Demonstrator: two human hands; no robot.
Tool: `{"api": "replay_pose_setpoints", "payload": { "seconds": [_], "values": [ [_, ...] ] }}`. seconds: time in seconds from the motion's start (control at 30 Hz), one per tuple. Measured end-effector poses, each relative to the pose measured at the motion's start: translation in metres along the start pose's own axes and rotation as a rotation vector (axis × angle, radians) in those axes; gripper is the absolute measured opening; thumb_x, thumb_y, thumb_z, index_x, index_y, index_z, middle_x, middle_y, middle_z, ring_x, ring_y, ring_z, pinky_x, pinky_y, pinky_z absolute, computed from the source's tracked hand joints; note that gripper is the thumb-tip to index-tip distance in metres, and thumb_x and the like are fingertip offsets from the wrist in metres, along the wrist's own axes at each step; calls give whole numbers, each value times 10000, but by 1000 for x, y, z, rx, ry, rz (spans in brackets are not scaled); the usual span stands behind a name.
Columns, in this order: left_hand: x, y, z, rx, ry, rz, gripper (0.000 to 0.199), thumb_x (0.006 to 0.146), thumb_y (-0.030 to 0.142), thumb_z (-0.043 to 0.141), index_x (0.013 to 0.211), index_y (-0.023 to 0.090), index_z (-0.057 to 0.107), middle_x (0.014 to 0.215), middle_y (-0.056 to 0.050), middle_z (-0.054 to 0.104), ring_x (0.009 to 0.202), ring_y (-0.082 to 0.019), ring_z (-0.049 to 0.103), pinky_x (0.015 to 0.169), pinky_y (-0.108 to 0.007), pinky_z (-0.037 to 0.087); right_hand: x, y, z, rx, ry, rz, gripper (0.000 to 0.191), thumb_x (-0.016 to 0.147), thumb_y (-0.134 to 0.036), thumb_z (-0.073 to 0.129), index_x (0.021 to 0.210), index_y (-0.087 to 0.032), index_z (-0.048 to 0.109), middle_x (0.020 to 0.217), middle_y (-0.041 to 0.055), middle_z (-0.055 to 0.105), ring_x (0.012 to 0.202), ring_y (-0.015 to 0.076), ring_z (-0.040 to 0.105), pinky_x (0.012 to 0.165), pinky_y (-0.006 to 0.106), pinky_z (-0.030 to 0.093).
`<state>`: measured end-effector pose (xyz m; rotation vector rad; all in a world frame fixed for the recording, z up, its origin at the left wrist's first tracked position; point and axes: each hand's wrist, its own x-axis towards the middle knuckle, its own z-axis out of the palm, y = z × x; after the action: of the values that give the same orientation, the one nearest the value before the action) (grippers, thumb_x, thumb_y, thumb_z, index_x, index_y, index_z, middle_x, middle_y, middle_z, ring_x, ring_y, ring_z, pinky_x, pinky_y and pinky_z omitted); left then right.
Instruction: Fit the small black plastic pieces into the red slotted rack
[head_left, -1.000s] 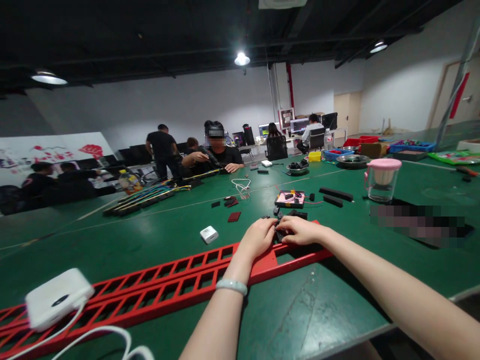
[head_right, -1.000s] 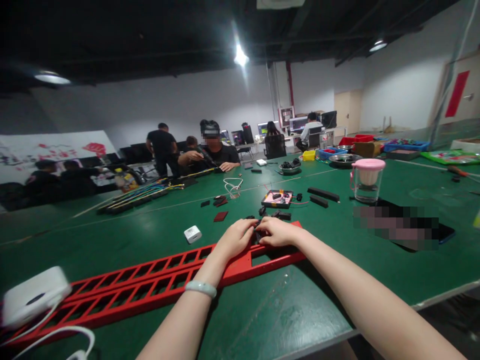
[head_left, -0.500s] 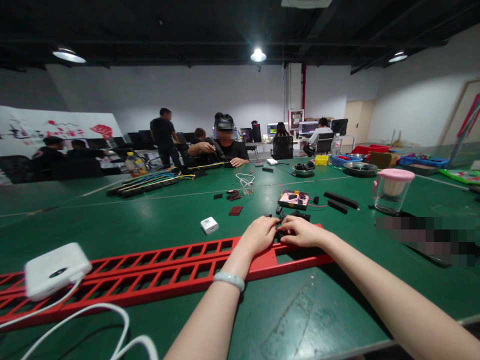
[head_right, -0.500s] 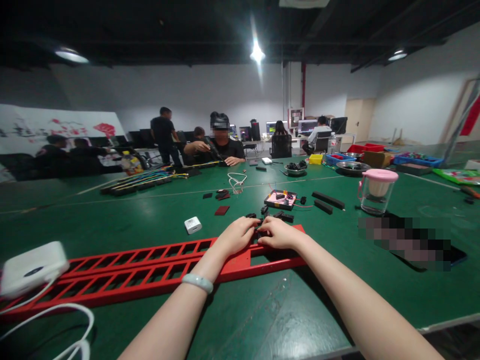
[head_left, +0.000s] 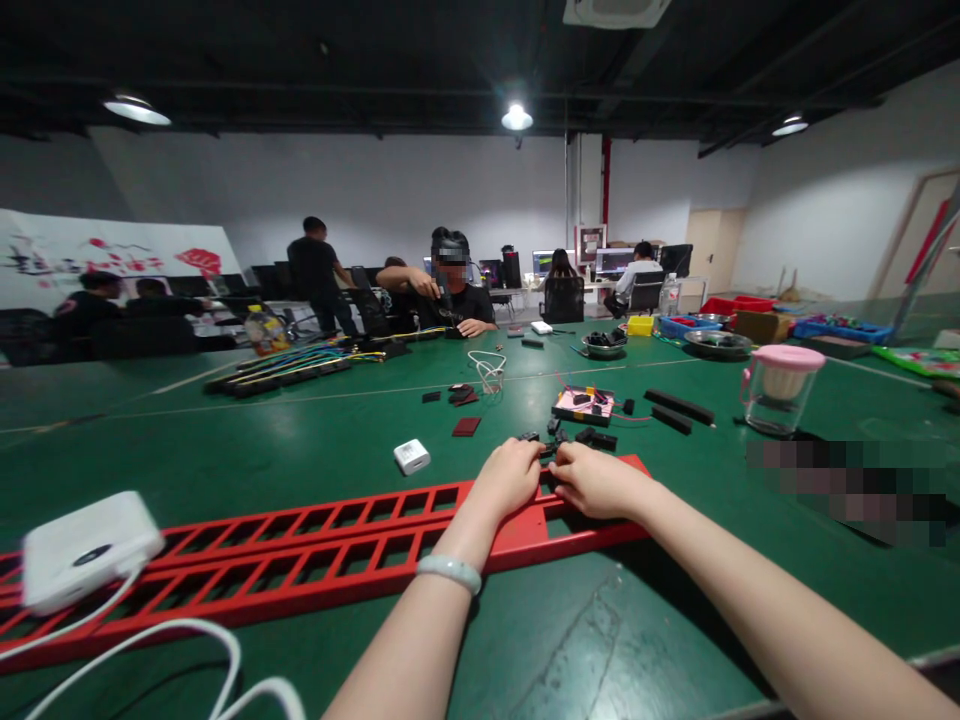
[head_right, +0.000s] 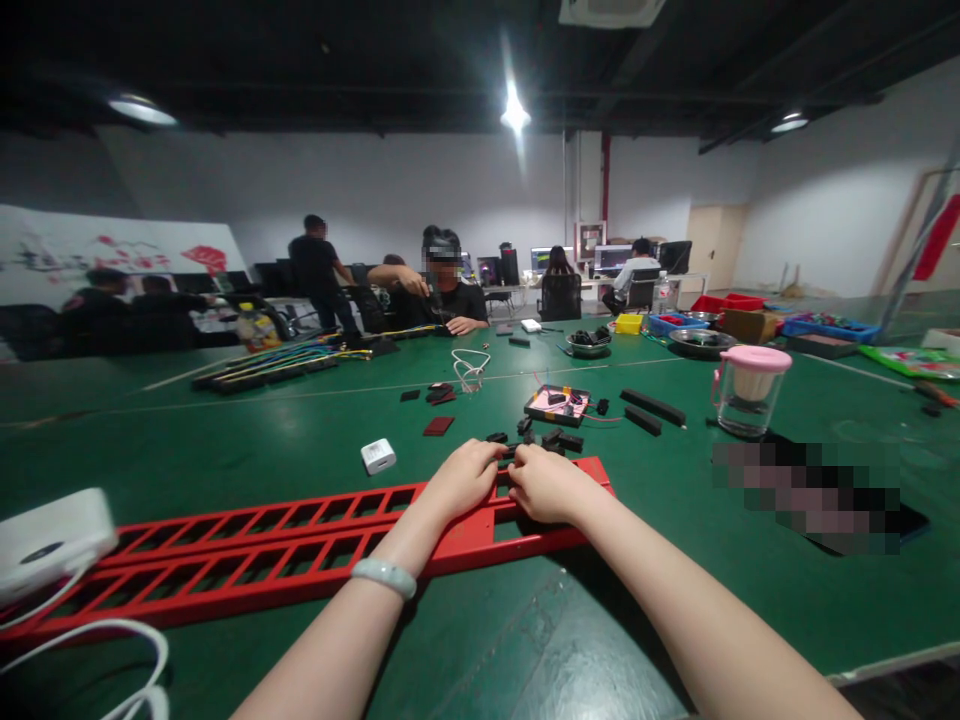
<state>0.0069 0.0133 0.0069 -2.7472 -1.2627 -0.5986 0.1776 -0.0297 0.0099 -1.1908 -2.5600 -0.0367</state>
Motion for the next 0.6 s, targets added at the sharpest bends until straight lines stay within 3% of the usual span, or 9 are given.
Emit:
{"api": "replay_pose_setpoints", "payload": {
  "seconds": [0.17,0.3,0.4,0.6],
  "values": [
    [0,-4,1,40,30,-74,320,784,129,353,1022,146,568,997,-75,579,936,-179,479,857,-293,367,0,-5,-3,-93,9,5,328,834,-306,352,948,-113,592,947,124,512,854,193,486,786,306,387],
    [0,-6,3,43,39,-92,329,798,149,348,1054,146,554,1059,-77,554,990,-185,452,891,-312,345,1,9,-6,-79,72,67,338,852,-290,332,1035,-131,568,990,124,512,889,191,472,803,309,367],
    [1,-7,4,17,-17,-71,350,821,200,343,1123,182,521,1161,-53,508,1053,-185,420,914,-316,326,-1,23,-7,-36,105,125,336,849,-279,355,1099,-158,546,1007,119,519,922,192,459,817,307,353],
    [2,-9,6,2,-165,-50,365,866,349,287,1185,323,463,1275,12,413,1121,-200,374,916,-370,317,-4,37,-2,49,83,99,327,833,-242,373,1090,-219,573,1028,76,558,958,177,462,860,293,331]
  ]
}}
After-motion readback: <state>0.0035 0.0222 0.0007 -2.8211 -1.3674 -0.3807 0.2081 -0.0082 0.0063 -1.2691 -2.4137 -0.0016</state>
